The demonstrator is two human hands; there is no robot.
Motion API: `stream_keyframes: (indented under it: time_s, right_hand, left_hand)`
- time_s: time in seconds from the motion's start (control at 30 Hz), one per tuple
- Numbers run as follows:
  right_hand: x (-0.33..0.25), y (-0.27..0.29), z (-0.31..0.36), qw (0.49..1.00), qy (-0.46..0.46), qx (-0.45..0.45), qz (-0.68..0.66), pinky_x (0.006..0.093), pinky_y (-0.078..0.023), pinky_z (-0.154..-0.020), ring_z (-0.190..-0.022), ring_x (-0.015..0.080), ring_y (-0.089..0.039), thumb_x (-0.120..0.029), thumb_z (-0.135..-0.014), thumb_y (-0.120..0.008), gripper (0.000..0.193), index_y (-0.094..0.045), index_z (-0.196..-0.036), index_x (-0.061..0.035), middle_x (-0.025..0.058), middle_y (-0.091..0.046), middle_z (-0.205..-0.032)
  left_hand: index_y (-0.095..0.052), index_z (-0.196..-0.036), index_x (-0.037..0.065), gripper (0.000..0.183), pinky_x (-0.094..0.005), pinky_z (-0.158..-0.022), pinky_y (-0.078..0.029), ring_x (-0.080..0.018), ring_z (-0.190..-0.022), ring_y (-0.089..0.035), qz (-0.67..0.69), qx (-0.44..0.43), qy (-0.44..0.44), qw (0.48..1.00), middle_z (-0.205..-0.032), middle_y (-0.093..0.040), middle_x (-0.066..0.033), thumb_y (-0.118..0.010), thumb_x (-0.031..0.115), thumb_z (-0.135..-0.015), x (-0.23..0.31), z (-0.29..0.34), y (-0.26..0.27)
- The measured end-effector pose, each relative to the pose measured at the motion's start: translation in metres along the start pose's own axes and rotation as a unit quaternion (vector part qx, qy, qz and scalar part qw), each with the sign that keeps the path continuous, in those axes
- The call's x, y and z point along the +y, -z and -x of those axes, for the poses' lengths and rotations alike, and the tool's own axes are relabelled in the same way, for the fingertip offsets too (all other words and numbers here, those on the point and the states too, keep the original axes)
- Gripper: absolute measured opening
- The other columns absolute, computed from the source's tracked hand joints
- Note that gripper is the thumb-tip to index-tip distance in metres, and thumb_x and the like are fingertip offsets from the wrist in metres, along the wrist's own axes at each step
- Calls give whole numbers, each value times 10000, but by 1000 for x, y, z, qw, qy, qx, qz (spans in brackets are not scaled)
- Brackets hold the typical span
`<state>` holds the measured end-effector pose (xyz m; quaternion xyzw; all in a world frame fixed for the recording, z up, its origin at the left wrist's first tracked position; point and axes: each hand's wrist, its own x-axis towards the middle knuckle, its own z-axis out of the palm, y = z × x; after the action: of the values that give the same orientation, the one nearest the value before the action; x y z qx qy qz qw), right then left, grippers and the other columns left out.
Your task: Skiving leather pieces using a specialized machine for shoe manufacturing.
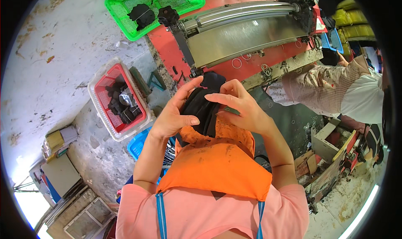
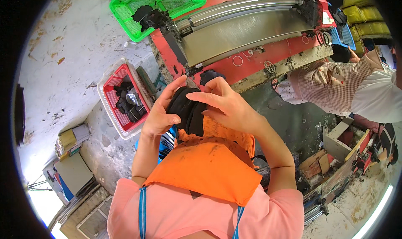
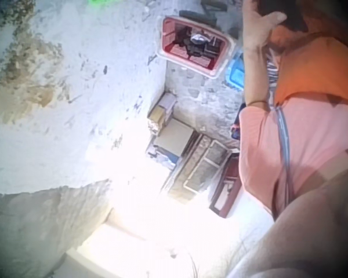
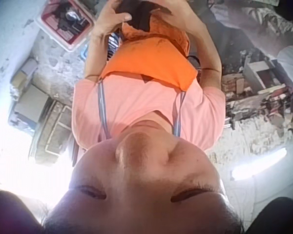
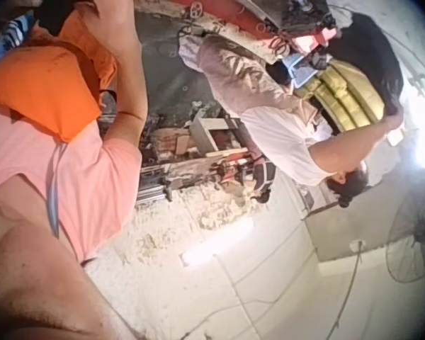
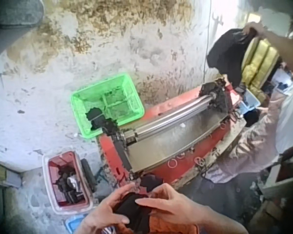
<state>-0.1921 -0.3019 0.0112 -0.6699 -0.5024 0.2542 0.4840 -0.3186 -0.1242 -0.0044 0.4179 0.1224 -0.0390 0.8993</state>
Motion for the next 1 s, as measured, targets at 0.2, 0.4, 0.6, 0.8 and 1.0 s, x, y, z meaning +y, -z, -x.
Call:
stream_keyframes:
  time_s: [0.2,0.4,0.6,0.8,1.0]
  right_hand:
    - [-1,-7,4,998,23,54,22,291,-502,-688,-823,221,-551,71,-658,-679,551,-592,-1137,-187,104,-423,-1013]
    - [5,-14,6,991,54,103,70,279,-512,-682,-861,214,-558,63,-641,-699,468,-617,-1056,-138,105,-439,-1066]
    - [9,-15,4,969,138,178,107,321,-497,-689,-893,238,-542,68,-644,-686,289,-583,-868,-83,93,-537,-1053]
    - [75,-26,15,945,-241,-8,-220,217,-413,-604,-679,81,-504,-8,-727,-647,174,-513,-830,-51,5,-536,-755]
    - [185,-67,0,933,-300,186,67,299,-462,-600,-716,182,-564,-65,-716,-682,273,-515,-932,-58,76,-541,-793]
  left_hand:
    - [-308,-1361,54,909,-308,-1005,-351,-181,-1183,-443,25,-7,7,1000,-1288,-447,-80,-805,79,-601,7,1,-5]
    - [-317,-1356,53,888,-305,-998,-361,-180,-1171,-457,40,6,1,999,-1275,-460,-77,-800,71,-612,8,-1,-9]
    - [-328,-1352,49,780,-291,-996,-349,-176,-1158,-464,-6,28,-2,1000,-1260,-465,-73,-708,-20,-675,6,-3,-6]
    - [-379,-1284,-5,586,-327,-939,-421,-207,-1063,-534,10,190,26,981,-1186,-512,-112,-576,-88,-738,-27,6,43]
    - [-453,-1114,-15,388,-341,-803,-513,-224,-946,-585,119,286,8,951,-1042,-566,-128,-581,-74,-753,-52,-1,54]
